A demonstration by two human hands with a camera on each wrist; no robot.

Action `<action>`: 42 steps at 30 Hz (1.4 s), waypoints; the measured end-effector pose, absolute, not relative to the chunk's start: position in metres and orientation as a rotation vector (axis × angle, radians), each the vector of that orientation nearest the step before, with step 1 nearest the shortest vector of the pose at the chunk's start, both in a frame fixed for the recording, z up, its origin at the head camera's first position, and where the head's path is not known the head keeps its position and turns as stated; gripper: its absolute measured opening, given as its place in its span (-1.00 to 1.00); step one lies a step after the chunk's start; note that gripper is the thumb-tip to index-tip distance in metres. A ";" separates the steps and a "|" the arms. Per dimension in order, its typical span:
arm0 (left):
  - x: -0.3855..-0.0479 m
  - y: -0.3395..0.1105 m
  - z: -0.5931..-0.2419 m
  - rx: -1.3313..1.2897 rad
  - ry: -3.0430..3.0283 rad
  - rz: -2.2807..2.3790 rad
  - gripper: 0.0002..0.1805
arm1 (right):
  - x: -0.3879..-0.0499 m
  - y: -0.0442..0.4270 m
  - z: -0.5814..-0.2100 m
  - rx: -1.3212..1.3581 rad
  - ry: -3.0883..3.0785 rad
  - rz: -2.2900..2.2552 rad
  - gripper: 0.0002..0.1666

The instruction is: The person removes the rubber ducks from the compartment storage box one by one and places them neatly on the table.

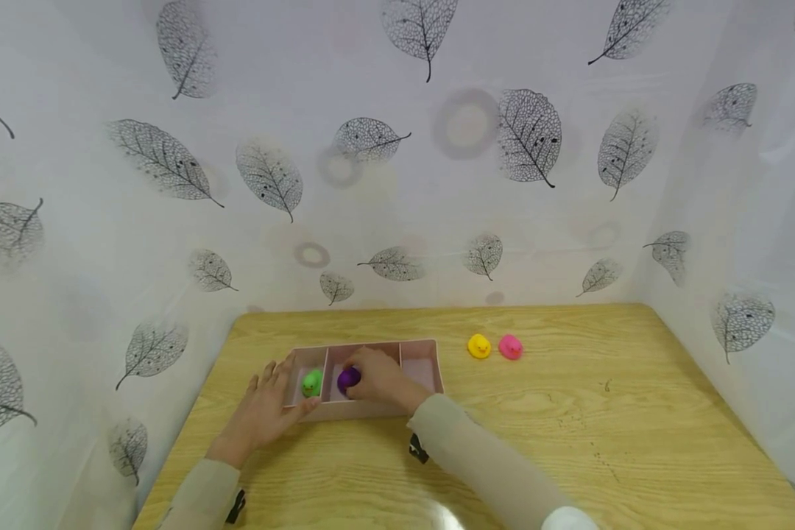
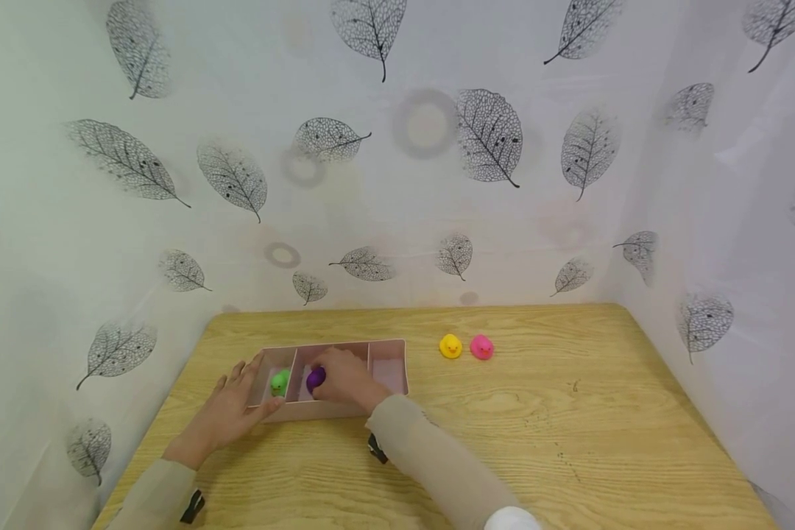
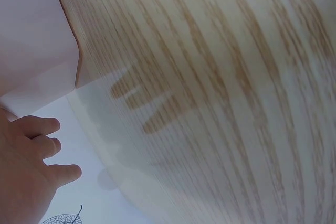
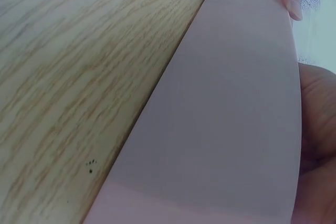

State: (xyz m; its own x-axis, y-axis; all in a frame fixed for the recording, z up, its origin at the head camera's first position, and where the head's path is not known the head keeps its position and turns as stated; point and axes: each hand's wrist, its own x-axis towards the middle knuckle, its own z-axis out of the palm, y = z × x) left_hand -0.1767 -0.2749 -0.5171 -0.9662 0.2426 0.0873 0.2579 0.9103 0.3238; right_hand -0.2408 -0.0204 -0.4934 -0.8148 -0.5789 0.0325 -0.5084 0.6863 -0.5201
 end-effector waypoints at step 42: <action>-0.179 -0.275 -0.517 -0.397 -3.014 -0.500 0.10 | -0.246 -0.013 -0.479 -0.894 2.689 -1.055 -0.67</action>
State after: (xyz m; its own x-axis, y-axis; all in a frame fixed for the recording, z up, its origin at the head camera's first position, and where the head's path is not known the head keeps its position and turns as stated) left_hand -0.1792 -0.2747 -0.5167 -0.9650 0.2421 0.1011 0.2617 0.9142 0.3095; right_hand -0.2459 -0.0131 -0.4794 -0.8189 -0.5648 0.1014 -0.4831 0.5831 -0.6532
